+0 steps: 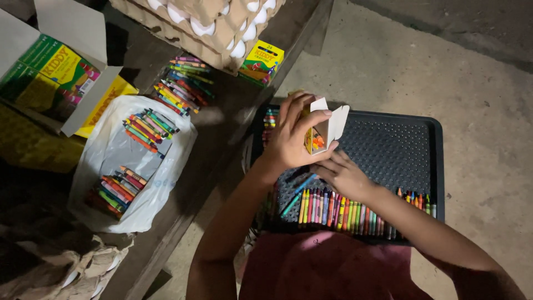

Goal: Sort various crayons into a cardboard box.

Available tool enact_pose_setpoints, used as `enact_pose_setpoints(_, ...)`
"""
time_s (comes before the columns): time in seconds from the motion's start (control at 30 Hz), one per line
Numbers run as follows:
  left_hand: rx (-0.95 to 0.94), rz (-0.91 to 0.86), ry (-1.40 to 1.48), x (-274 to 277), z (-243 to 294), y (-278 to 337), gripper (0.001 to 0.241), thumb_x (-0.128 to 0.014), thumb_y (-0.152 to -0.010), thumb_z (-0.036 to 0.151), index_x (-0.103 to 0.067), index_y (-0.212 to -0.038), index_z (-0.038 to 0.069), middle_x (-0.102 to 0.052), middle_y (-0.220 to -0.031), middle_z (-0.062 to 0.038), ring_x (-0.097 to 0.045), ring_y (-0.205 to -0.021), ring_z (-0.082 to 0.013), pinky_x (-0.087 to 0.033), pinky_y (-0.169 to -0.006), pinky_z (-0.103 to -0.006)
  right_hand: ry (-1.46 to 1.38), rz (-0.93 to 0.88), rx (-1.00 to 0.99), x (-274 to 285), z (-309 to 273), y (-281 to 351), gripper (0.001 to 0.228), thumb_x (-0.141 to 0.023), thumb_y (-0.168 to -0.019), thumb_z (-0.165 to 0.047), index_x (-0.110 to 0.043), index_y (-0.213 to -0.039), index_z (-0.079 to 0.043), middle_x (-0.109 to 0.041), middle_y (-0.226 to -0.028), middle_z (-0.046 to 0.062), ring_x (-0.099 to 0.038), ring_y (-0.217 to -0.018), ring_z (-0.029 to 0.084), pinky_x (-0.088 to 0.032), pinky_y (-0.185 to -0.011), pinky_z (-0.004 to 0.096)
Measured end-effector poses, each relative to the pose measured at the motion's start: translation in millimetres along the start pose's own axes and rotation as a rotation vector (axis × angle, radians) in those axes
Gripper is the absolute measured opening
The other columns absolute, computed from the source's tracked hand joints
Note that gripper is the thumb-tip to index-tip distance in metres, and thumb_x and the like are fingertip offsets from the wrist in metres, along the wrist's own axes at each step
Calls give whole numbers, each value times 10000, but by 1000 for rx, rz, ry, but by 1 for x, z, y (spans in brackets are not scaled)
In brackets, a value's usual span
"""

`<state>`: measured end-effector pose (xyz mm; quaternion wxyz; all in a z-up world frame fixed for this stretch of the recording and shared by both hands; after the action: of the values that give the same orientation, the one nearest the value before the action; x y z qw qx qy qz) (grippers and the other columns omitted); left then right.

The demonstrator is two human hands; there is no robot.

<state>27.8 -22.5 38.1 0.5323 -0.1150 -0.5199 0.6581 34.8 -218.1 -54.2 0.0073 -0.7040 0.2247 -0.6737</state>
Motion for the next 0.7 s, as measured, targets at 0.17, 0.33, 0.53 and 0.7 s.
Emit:
enact_pose_setpoints(0.17,15,49,-34,-7,-4,3,730,-945,-756,255,-532,-1352,171,-477,-1424,-181,-435,-1383,-448,-411,-1186,-585,-252,-26,-124,30,2,21,365,-722,-835,-78,-688,-1197,-56,-693,-1045,114,-673,-965,323,-574,-824,419)
enact_pose_setpoints(0.33,35,91,-72,-13,-5,7,788,-957,-743,263,-499,-1381,195,-451,-1448,-169,-418,-1397,-456,-411,-1188,-596,-391,195,-107,105,3,15,323,-706,-854,22,-676,-1164,-62,-707,-1103,109,-680,-947,250,-573,-824,355)
enact_pose_setpoints(0.53,60,66,-62,-17,1,3,871,-945,-641,246,-488,-1381,201,-439,-1453,-169,-410,-1393,-466,-391,-1179,-619,-101,369,-369,148,-3,-3,590,-644,-723,133,-686,-1292,-17,-673,-1117,137,-647,-963,297,-536,-859,391)
enact_pose_setpoints(0.7,86,77,-136,-19,9,4,894,-959,-640,250,-490,-1401,227,-439,-1480,-140,-399,-1401,-469,-377,-1191,-616,121,361,-204,151,-17,-15,630,-712,-768,95,-647,-1384,-19,-631,-1108,123,-604,-948,293,-543,-818,382)
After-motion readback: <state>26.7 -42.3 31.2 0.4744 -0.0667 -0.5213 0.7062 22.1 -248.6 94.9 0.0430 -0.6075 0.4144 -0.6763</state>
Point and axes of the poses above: each hand's wrist, its own y-axis away from the middle knuckle, its own x-axis out of the back of the hand, z = x × y, the point moved 3 cm from there along -y, towards the middle knuckle
